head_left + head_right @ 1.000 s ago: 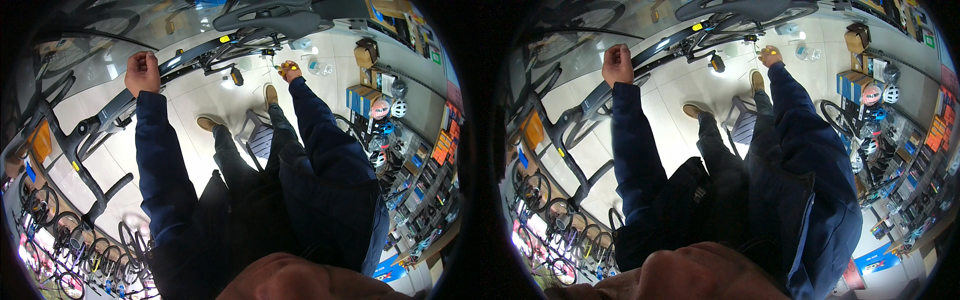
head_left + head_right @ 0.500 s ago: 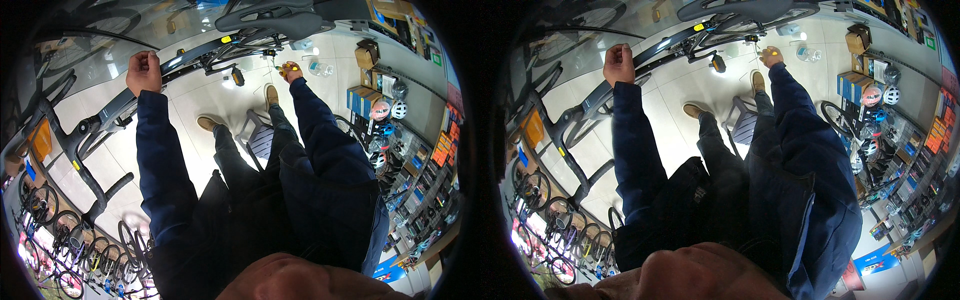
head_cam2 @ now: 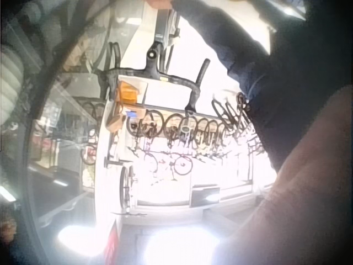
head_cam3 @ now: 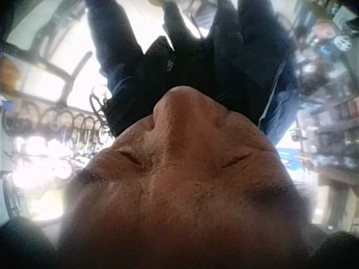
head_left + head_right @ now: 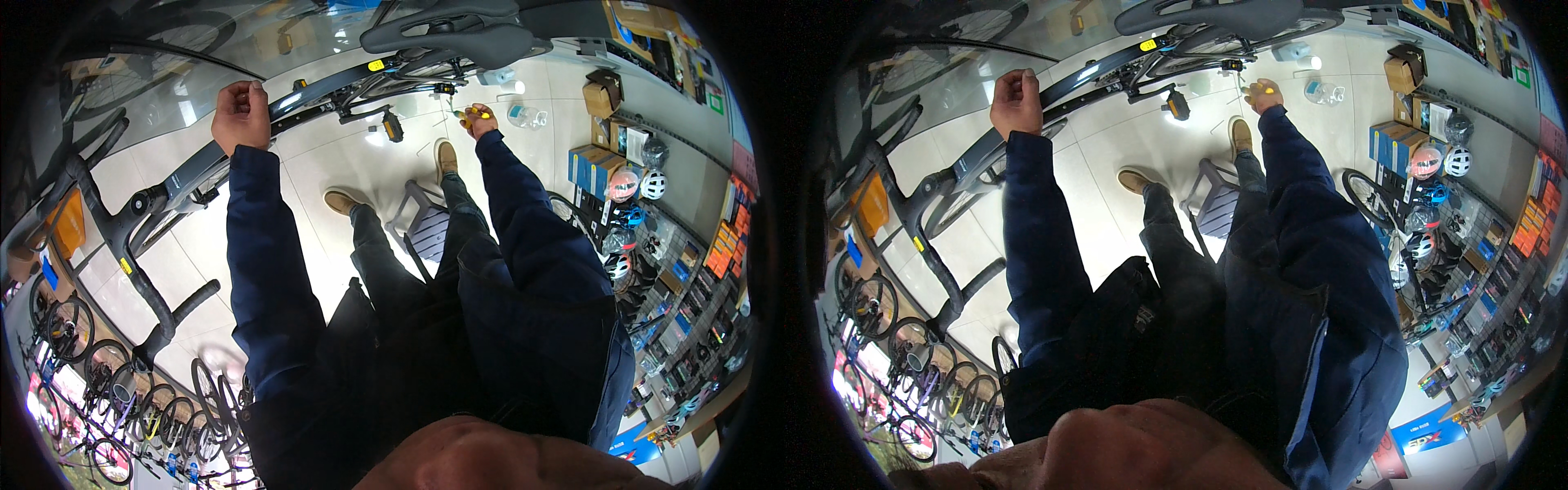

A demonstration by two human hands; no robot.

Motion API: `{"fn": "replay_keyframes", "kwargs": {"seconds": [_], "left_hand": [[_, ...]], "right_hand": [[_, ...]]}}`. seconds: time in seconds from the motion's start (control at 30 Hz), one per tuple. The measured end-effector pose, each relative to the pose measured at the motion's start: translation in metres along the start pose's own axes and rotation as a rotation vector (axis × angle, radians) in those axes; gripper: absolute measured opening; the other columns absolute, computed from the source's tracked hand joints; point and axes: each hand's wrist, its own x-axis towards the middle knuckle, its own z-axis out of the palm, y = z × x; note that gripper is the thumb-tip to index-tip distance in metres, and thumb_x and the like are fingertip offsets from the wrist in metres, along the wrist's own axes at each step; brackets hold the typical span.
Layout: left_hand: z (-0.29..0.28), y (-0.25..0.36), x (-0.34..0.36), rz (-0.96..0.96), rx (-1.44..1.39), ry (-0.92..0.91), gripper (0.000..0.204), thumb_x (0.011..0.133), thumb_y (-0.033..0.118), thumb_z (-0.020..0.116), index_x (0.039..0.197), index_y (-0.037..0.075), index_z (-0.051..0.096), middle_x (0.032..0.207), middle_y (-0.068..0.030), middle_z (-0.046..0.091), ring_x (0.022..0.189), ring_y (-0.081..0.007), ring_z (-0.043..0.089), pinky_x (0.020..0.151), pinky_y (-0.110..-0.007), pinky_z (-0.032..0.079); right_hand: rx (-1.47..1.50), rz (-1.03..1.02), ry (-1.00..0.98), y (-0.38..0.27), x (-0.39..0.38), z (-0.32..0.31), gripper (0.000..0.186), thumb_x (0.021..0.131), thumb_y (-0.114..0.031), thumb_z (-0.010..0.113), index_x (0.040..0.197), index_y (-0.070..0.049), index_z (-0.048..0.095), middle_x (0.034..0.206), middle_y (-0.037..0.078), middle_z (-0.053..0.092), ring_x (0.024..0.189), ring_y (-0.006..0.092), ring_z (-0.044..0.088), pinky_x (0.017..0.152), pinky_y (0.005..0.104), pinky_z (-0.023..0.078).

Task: The person adjusts the rear derailleur of a bicycle mounted on a stand using a yellow-handled tool and a hex key. They then wipe the derailleur and surrounding area with a white cloth and a liquid from a bottle.

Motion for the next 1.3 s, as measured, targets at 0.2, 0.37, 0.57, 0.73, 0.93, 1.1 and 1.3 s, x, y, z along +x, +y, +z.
{"fn": "replay_keyframes", "kwargs": {"seconds": [0.2,0.37,0.57,0.73,0.93,1.1,1.3], "left_hand": [[0.0,0.003,-0.001,-0.009,0.001,0.001,0.022,0.093,0.021,0.078,0.097,0.001,0.07,0.074,-0.0006,0.067,0.066,-0.0057,0.058,0.065,-0.021,0.049],[-0.001,0.003,-0.002,-0.031,0.024,-0.016,0.023,0.095,0.025,0.077,0.099,0.003,0.071,0.077,-0.0011,0.07,0.071,-0.0066,0.061,0.068,-0.022,0.05],[-0.001,0.001,-0.001,-0.025,0.045,-0.017,0.023,0.095,0.025,0.077,0.099,0.002,0.071,0.078,-0.0013,0.07,0.07,-0.0072,0.063,0.069,-0.022,0.051],[0.001,0.001,-0.002,0.001,-0.006,0.012,0.021,0.093,0.022,0.077,0.095,0.002,0.071,0.072,0.0007,0.066,0.065,-0.0051,0.058,0.064,-0.021,0.049],[0.001,0.0,-0.001,0.01,0.021,0.015,0.022,0.092,0.024,0.078,0.095,0.003,0.072,0.071,0.0004,0.066,0.064,-0.006,0.058,0.064,-0.022,0.05],[0.0,0.001,-0.002,0.028,0.076,0.029,0.022,0.091,0.025,0.078,0.093,0.003,0.072,0.071,-0.0002,0.066,0.064,-0.0066,0.059,0.064,-0.023,0.05],[0.001,0.002,-0.002,0.013,0.054,0.026,0.021,0.091,0.024,0.078,0.093,0.003,0.072,0.07,0.0001,0.066,0.064,-0.0065,0.058,0.064,-0.023,0.049]], "right_hand": [[0.05,-0.027,-0.014,0.008,0.006,-0.006,0.041,0.089,0.002,0.072,0.124,-0.011,0.054,0.111,0.016,0.065,0.095,0.038,0.07,0.068,0.0496,0.06],[0.173,0.064,0.064,0.011,0.009,-0.007,0.042,0.088,0.003,0.073,0.122,-0.014,0.056,0.111,0.017,0.065,0.095,0.0389,0.071,0.069,0.0509,0.06],[0.093,0.024,0.08,0.013,0.009,-0.006,0.043,0.088,0.006,0.072,0.121,-0.015,0.056,0.109,0.016,0.066,0.095,0.0395,0.071,0.068,0.0504,0.06],[0.104,-0.024,0.0,0.009,0.006,-0.005,0.042,0.088,0.007,0.072,0.122,-0.014,0.056,0.11,0.017,0.067,0.093,0.0387,0.072,0.067,0.0509,0.061],[0.021,-0.003,0.047,0.004,0.003,-0.001,0.043,0.089,0.006,0.071,0.125,-0.011,0.054,0.11,0.017,0.066,0.093,0.0375,0.072,0.066,0.0474,0.062],[0.009,0.005,0.028,0.002,0.004,-0.001,0.044,0.089,0.006,0.071,0.125,-0.012,0.053,0.11,0.016,0.065,0.093,0.0373,0.073,0.065,0.0468,0.062],[0.032,-0.008,0.044,0.006,0.005,-0.002,0.042,0.089,0.004,0.072,0.123,-0.013,0.054,0.111,0.015,0.066,0.092,0.0369,0.073,0.065,0.0466,0.062]]}}
